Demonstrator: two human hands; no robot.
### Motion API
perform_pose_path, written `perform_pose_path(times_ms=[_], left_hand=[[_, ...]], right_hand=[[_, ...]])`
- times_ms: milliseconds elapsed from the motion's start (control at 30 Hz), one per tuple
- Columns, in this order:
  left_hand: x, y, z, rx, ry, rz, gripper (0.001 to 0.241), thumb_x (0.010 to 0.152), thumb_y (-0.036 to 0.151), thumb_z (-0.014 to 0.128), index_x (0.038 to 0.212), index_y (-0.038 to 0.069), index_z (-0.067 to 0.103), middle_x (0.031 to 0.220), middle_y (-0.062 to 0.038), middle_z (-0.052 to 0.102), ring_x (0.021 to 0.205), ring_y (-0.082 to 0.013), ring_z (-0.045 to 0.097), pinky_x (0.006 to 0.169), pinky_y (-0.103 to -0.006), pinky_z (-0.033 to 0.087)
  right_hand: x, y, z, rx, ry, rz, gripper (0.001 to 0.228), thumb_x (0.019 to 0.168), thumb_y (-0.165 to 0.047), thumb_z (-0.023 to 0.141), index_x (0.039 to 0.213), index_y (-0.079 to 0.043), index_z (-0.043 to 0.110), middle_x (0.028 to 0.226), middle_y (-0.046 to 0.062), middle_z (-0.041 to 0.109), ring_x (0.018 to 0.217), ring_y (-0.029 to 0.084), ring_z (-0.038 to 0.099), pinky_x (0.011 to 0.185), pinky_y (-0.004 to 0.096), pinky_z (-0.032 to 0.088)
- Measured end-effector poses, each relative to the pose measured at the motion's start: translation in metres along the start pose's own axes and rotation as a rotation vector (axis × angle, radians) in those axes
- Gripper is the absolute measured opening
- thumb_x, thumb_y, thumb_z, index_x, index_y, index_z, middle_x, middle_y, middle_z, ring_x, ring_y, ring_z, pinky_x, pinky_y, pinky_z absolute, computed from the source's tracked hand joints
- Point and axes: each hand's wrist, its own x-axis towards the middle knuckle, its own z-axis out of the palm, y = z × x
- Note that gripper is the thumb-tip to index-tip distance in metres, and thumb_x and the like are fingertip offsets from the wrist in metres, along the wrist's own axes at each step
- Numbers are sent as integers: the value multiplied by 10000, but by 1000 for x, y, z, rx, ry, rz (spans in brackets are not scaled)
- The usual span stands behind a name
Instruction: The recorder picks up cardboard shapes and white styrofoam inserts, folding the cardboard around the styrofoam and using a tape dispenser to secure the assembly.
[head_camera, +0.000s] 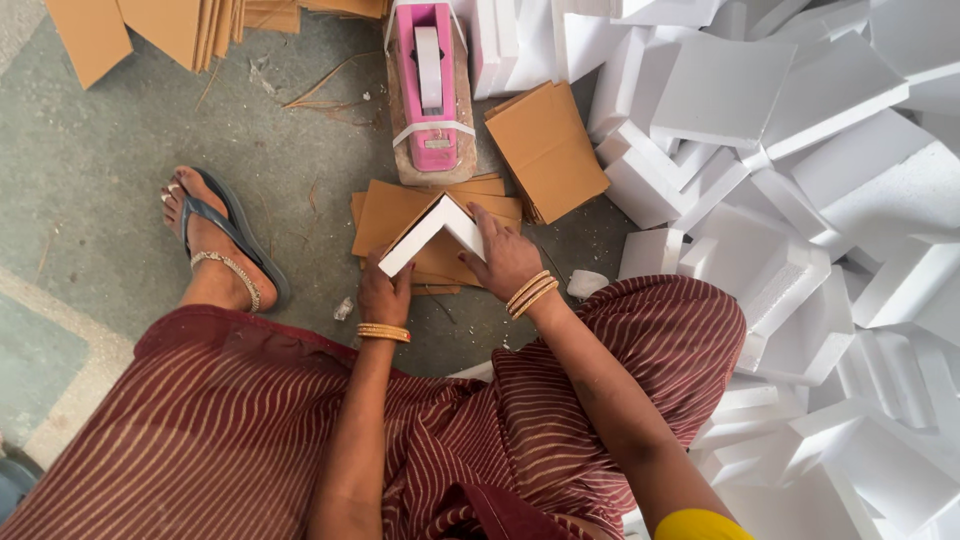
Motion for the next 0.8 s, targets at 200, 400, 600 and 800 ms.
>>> perform_pose_path(times_ms=[200,400,600,800], left_hand=[[6,9,-13,23,-4,39,483,902,318,780,1245,44,578,1108,-197,695,995,-417,677,820,-513,530],[18,25,-41,212,47,187,497,848,379,829,1168,78,596,1037,-183,667,927,-408,654,789,-519,512],[30,30,-38,42,56,135,473,949,348,762,1227,31,546,1097,-183,655,1005,-388,642,841,-499,506],[51,75,-53,322,114,304,468,903,293,788,1232,53,556,1112,-169,619,1032,-374,613,881,-499,477]], right_hand=[[-1,5,12,-18,6,83,585,946,-410,672,1398,-91,486,989,190,727,884,392,712,740,495,564],[-1,-4,-1,108,28,174,518,898,-478,703,1205,-69,614,969,181,729,848,397,712,710,503,558],[10,6,15,143,-44,252,552,919,-544,710,1067,-21,615,968,215,727,885,401,707,754,492,548],[10,27,45,549,-42,287,610,860,-557,680,1136,-13,657,974,205,746,881,336,757,790,426,569]])
